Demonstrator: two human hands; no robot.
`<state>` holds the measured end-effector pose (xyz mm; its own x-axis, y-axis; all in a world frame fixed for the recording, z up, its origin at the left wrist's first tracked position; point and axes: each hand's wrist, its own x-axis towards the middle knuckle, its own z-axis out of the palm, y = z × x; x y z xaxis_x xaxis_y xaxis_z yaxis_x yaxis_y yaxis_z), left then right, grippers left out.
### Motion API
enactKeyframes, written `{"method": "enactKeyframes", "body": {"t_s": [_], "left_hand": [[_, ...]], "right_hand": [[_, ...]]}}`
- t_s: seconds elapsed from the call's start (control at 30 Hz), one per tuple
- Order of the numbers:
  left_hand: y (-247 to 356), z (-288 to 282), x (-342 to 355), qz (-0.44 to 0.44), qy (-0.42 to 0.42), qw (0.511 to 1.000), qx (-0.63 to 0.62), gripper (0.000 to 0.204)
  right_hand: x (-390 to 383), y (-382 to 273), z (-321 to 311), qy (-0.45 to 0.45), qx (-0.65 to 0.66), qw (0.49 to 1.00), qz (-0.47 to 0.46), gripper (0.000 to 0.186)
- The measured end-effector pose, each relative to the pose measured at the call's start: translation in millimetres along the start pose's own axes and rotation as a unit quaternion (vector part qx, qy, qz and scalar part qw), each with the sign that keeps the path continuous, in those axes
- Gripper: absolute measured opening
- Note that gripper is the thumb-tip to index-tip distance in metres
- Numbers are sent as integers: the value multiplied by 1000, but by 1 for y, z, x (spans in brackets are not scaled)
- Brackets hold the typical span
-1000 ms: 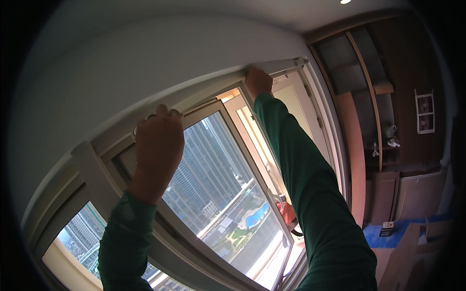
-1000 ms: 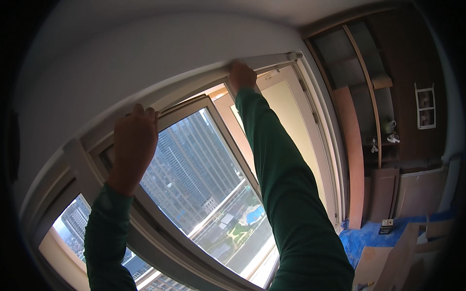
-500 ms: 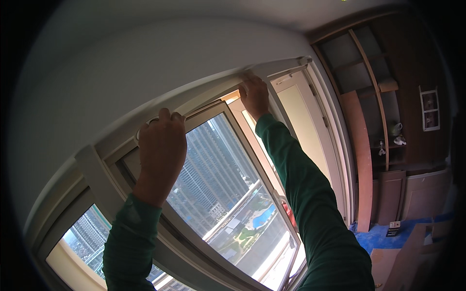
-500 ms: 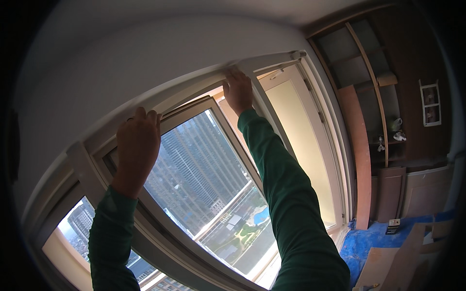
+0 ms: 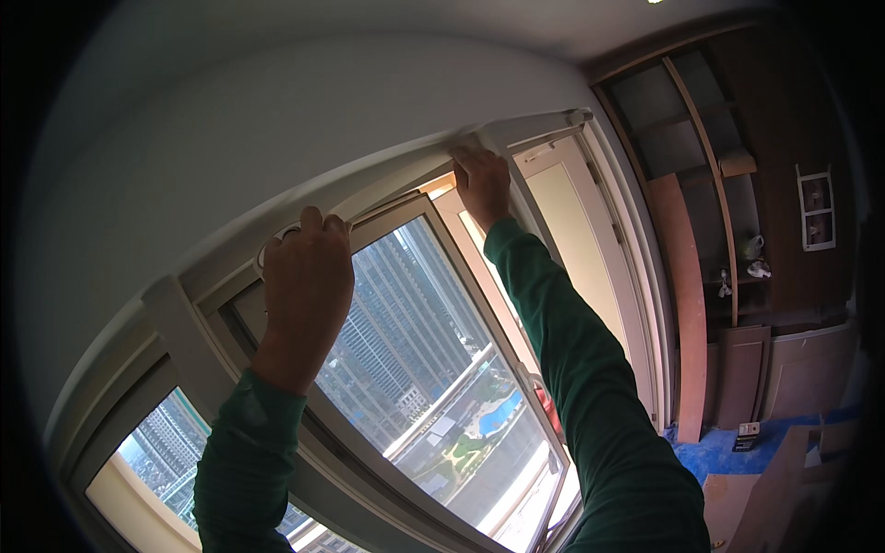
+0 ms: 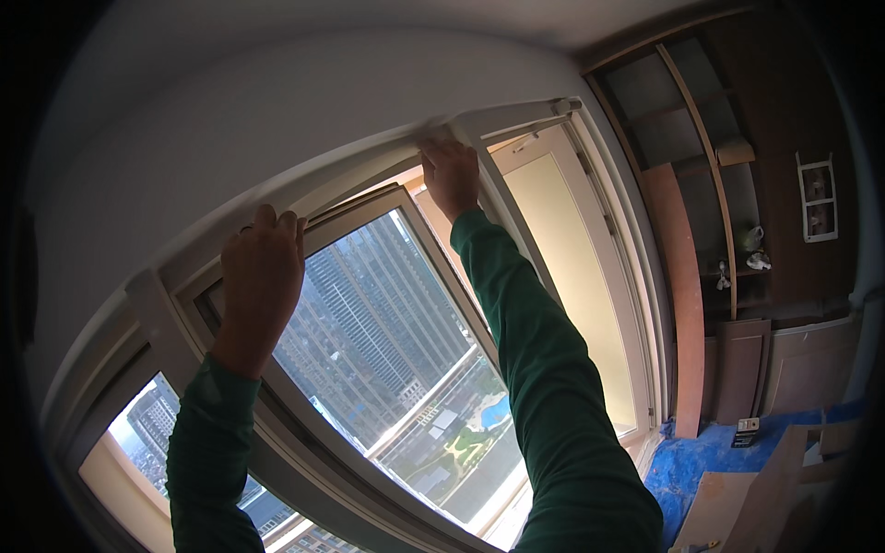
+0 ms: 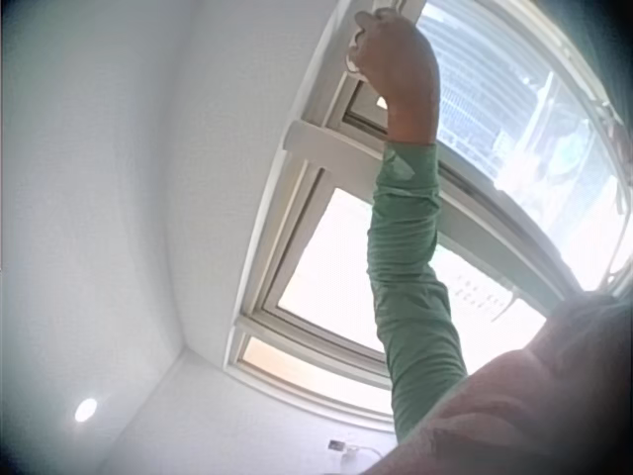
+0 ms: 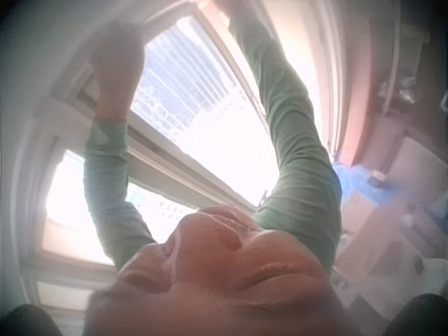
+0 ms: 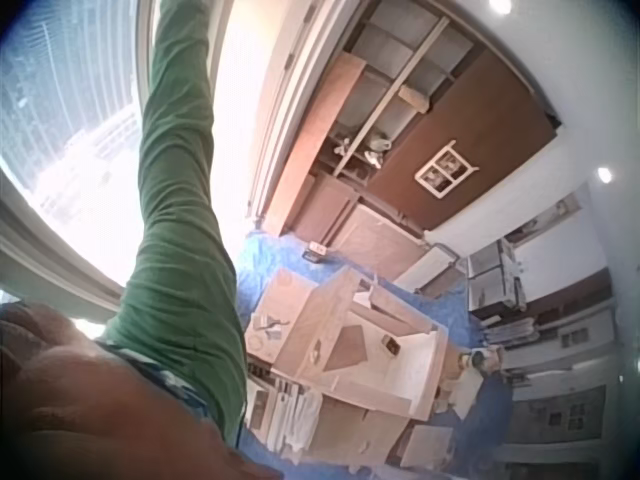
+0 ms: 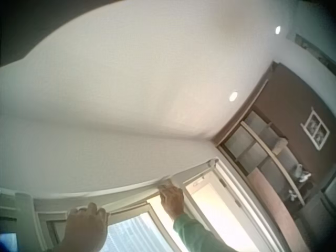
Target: The person installs white trim pieces along the top and side edges of a large window frame. They align the trim against the wall and window frame, then secure it in place. The person also handles a roll of tape and a utility knife during the process.
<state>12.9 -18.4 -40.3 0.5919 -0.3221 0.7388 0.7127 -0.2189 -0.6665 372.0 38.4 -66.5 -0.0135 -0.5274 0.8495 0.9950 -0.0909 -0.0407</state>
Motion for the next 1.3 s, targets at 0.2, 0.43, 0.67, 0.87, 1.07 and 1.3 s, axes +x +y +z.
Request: {"method": "enactKeyframes", "body": {"t_s": [0.2, 0.43, 0.67, 0.87, 1.07, 1.3], "left_hand": [[0, 0, 0, -2, -1, 1000, 2, 27], [1, -3, 1, -7, 2, 1000, 0, 27], [2, -6, -1, 0, 15, 1000, -15, 26], [-1, -4, -1, 1, 4, 1000, -7, 26], [1, -2, 0, 0, 22, 1000, 2, 22], [-1, -1, 1, -10, 16, 1000, 1, 22]], "right_hand": [[2, 0, 3, 14, -2, 1000, -9, 16], [2, 6, 9, 38, -6, 999, -1, 15], [1, 4, 13, 43, -8, 999, 7, 16], [0, 5, 18, 18, 10, 999, 29, 16], [-7, 5, 21, 9, -18, 997, 81, 16], [-5, 2, 22, 18, -19, 996, 80, 18]]}}
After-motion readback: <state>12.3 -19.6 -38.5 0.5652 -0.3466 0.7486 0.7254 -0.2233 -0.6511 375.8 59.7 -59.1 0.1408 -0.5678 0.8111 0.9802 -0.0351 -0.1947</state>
